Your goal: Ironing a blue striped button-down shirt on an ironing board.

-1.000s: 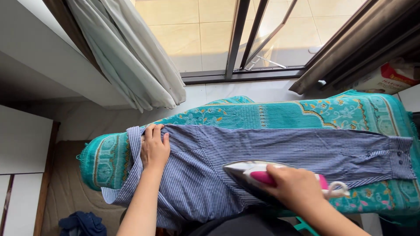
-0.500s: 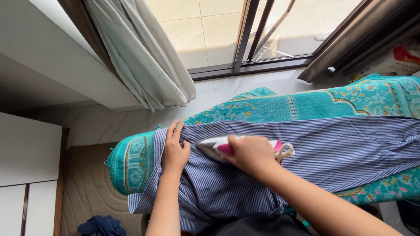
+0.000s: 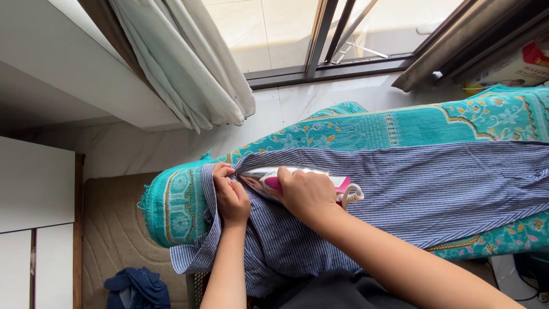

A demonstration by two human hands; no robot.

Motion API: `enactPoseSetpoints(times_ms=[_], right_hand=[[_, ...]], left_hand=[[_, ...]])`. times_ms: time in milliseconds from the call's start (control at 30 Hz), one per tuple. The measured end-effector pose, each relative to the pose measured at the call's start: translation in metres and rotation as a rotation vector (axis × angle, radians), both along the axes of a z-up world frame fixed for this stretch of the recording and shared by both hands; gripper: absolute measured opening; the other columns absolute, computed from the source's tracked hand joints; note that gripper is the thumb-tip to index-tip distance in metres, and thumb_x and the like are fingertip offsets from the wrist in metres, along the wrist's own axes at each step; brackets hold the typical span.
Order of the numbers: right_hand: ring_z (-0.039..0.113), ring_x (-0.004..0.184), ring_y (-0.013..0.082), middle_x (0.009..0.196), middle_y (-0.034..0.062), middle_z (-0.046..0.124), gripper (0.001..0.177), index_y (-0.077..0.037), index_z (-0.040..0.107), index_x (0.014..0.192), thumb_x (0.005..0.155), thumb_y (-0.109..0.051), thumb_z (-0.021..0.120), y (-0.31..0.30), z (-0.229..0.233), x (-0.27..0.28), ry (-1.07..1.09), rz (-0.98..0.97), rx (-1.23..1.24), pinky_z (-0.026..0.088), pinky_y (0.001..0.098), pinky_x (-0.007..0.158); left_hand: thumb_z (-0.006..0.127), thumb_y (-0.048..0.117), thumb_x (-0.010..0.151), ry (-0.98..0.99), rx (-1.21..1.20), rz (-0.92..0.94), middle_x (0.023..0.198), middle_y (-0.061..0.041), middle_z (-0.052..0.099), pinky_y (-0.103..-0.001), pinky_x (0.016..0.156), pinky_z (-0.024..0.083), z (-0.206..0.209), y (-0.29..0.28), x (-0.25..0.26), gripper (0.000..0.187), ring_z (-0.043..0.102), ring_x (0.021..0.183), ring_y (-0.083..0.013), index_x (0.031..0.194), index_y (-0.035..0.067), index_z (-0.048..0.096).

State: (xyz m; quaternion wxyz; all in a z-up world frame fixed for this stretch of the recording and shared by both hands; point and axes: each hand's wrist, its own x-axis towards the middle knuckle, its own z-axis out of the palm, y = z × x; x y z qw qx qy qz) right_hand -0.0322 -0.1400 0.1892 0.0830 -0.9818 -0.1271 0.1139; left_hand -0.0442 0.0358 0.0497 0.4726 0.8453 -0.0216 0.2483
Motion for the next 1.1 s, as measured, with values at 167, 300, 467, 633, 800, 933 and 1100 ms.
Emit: enactPoseSetpoints(times_ms=[167,300,467,633,800,933,1100], right_hand=[[0.074,0.064,0.0323,0.078,0.0130,0.075,0.029,-0.008,0.065,0.091,0.091,-0.037,0.066,0.019,-0.025,0.016,-0.116,-0.016,0.072,0.057,0.0453,0.053],[0.074,0.065,0.0325,0.077,0.0130,0.075,0.030,-0.008,0.066,0.089,0.089,-0.038,0.067,0.017,-0.022,0.017,-0.174,0.018,0.137,0.057,0.0454,0.054],[0.074,0.064,0.0327,0.075,0.0126,0.074,0.036,-0.008,0.065,0.090,0.091,-0.044,0.066,-0.012,-0.002,0.006,-0.072,0.050,0.077,0.057,0.0467,0.055],[0.074,0.063,0.0333,0.075,0.0120,0.074,0.033,-0.008,0.064,0.098,0.093,-0.041,0.064,-0.011,-0.004,0.014,-0.028,0.041,-0.015,0.058,0.0469,0.053],[0.073,0.064,0.0335,0.075,0.0140,0.073,0.041,-0.007,0.063,0.098,0.091,-0.048,0.065,0.004,0.006,0.028,-0.014,0.003,-0.014,0.057,0.0462,0.054],[0.074,0.064,0.0325,0.074,0.0135,0.074,0.040,-0.009,0.064,0.098,0.091,-0.048,0.065,-0.003,0.000,0.024,-0.021,0.089,-0.005,0.057,0.0463,0.054],[0.074,0.066,0.0295,0.077,0.0116,0.074,0.035,-0.009,0.066,0.098,0.094,-0.044,0.064,0.010,-0.031,0.035,-0.069,0.065,-0.013,0.058,0.0438,0.055]], left_hand=[[0.041,-0.009,0.089,-0.057,-0.102,0.049,0.108,-0.021,0.055,-0.039,0.093,0.049,-0.022,-0.003,0.000,0.021,0.057,0.095,-0.0337,0.108,-0.002,0.046],[0.043,-0.008,0.097,0.018,-0.131,0.013,0.093,-0.015,0.056,-0.036,0.081,0.053,-0.025,-0.002,0.006,0.013,0.059,0.083,-0.0290,0.102,0.001,0.050],[0.044,-0.009,0.093,0.091,-0.382,-0.009,0.099,-0.015,0.061,-0.036,0.085,0.055,0.047,-0.002,0.013,0.024,0.064,0.090,-0.0288,0.111,-0.001,0.056],[0.053,-0.009,0.090,0.041,0.212,-0.005,0.111,-0.014,0.068,-0.041,0.094,0.054,0.072,0.012,0.016,0.020,0.067,0.108,-0.0332,0.103,0.001,0.066],[0.066,0.007,0.086,0.080,0.568,0.136,0.113,-0.012,0.068,-0.041,0.092,0.052,0.052,0.034,0.035,0.017,0.064,0.110,-0.0331,0.102,0.003,0.069],[0.069,0.022,0.091,0.297,0.576,0.099,0.101,-0.005,0.068,-0.042,0.087,0.054,0.046,0.038,0.053,0.013,0.064,0.103,-0.0296,0.091,0.009,0.067],[0.061,0.034,0.097,0.450,0.713,0.134,0.101,-0.002,0.067,-0.046,0.078,0.056,0.024,0.041,0.063,0.022,0.062,0.105,-0.0321,0.093,0.013,0.066]])
